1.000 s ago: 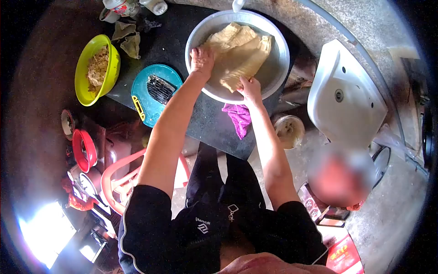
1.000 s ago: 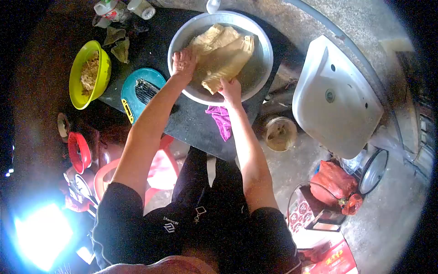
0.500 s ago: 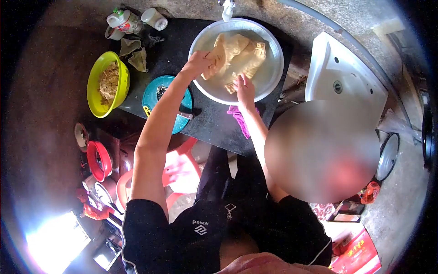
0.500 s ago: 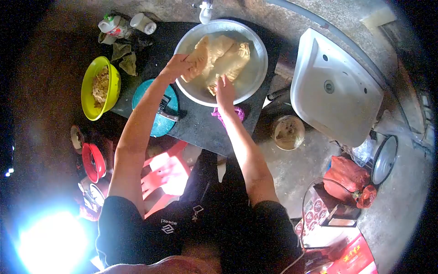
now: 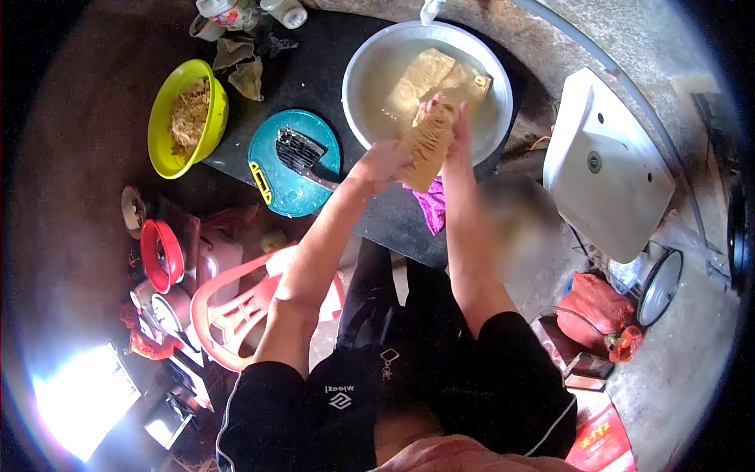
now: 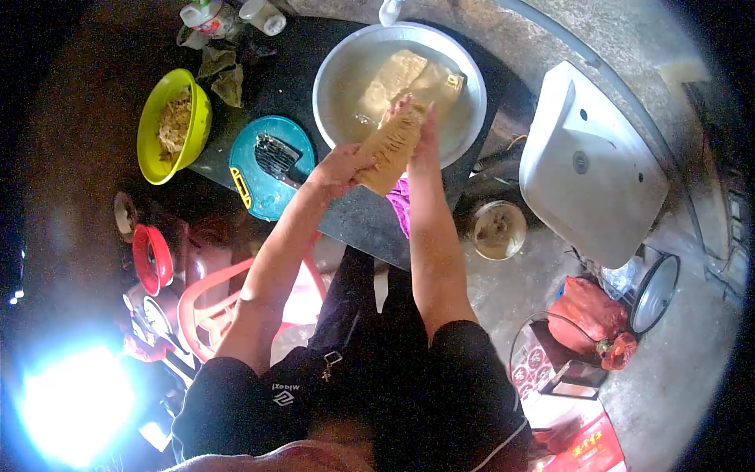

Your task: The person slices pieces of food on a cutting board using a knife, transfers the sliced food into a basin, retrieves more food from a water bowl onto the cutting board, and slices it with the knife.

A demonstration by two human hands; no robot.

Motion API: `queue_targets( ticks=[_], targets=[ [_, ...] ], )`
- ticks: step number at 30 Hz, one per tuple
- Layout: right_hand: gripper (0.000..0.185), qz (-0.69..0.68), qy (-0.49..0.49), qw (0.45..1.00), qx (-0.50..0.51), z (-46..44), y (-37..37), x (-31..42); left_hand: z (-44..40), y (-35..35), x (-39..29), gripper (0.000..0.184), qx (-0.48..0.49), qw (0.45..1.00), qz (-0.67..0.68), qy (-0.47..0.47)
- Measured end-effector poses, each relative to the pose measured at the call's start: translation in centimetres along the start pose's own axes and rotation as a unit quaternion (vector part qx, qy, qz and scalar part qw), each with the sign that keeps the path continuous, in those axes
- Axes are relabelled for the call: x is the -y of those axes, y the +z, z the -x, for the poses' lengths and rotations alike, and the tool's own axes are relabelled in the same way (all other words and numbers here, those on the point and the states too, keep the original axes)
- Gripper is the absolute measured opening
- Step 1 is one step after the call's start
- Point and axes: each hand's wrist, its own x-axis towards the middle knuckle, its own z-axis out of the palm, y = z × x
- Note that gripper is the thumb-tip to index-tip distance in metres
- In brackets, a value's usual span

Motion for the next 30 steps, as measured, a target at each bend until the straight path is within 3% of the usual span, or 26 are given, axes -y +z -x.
queue_targets(
  ticks=[1, 2, 5, 6, 9, 12, 15, 18, 19, 20, 22, 24, 25, 27, 29, 30],
  targets=[
    [0.062, 0.022, -0.009, 1.0, 0.009, -0.9, -0.6, 1.1, 0.3, 0.4, 0.1, 0.032, 0.01, 1.0, 0.022, 0.019],
    [0.06, 0.092, -0.065, 0.987, -0.113, -2.1, -0.1, 1.8, 0.5, 0.7, 0.3, 0.03, 0.02, 0.998, 0.044, 0.037],
    [0.054, 0.17, -0.109, 0.959, -0.198, -1.7, 1.5, 2.4, -0.3, 0.2, 1.3, 0.028, 0.024, 0.998, 0.013, 0.063],
    [0.049, 0.13, -0.089, 0.97, -0.187, -2.1, 1.2, 3.0, -0.8, -0.1, 1.8, 0.028, 0.021, 0.997, -0.014, 0.067],
    [0.041, 0.195, -0.111, 0.947, -0.232, -2.2, 1.7, 3.4, 0.3, 1.0, 0.3, 0.035, 0.063, 0.997, 0.025, 0.04],
    [0.028, 0.228, -0.095, 0.937, -0.245, -2.3, 1.8, 3.9, 1.6, 2.9, -1.0, 0.034, 0.022, 0.999, 0.032, 0.022],
    [0.021, 0.22, -0.072, 0.951, -0.206, -2.0, 0.9, 4.6, 1.5, 3.9, -1.2, 0.033, 0.027, 0.997, 0.073, 0.016],
    [0.019, 0.117, 0.108, 0.987, -0.017, -3.1, -4.8, 8.2, 2.7, 5.7, -2.1, 0.03, 0.027, 0.993, 0.106, 0.051],
    [0.022, 0.149, 0.104, 0.983, -0.012, -2.2, -3.8, 7.4, 3.1, 5.9, -2.6, 0.03, 0.032, 0.99, 0.12, 0.065],
    [0.028, 0.194, 0.081, 0.977, -0.022, -1.1, -2.8, 6.4, 3.2, 5.5, -3.3, 0.03, 0.027, 0.999, 0.031, 0.033],
    [0.045, 0.29, 0.02, 0.956, -0.038, 0.2, -1.6, 5.1, 4.6, 6.1, -5.2, 0.032, 0.017, 0.999, -0.011, 0.038],
    [0.065, 0.413, -0.069, 0.906, -0.062, 0.2, -0.7, 4.3, 3.0, 4.0, -3.9, 0.033, 0.022, 0.997, 0.049, 0.055],
    [0.064, 0.496, -0.14, 0.854, -0.074, 0.1, -0.6, 3.9, 2.5, 2.9, -3.5, 0.033, 0.022, 0.993, 0.089, 0.077],
    [0.056, 0.636, -0.283, 0.709, -0.11, 0.7, 1.6, 1.4, 6.4, 1.9, -6.7, 0.036, -0.007, 0.993, 0.094, 0.078],
    [0.043, 0.729, -0.42, 0.526, -0.122, 2.4, 4.3, -3.2, 9.1, -0.9, -7.6, 0.041, -0.044, 0.984, 0.116, 0.129],
    [0.033, 0.774, -0.472, 0.417, -0.06, 3.1, 4.3, -4.9, 10.6, -2.6, -8.1, 0.043, -0.043, 0.979, 0.122, 0.156]
  ],
)
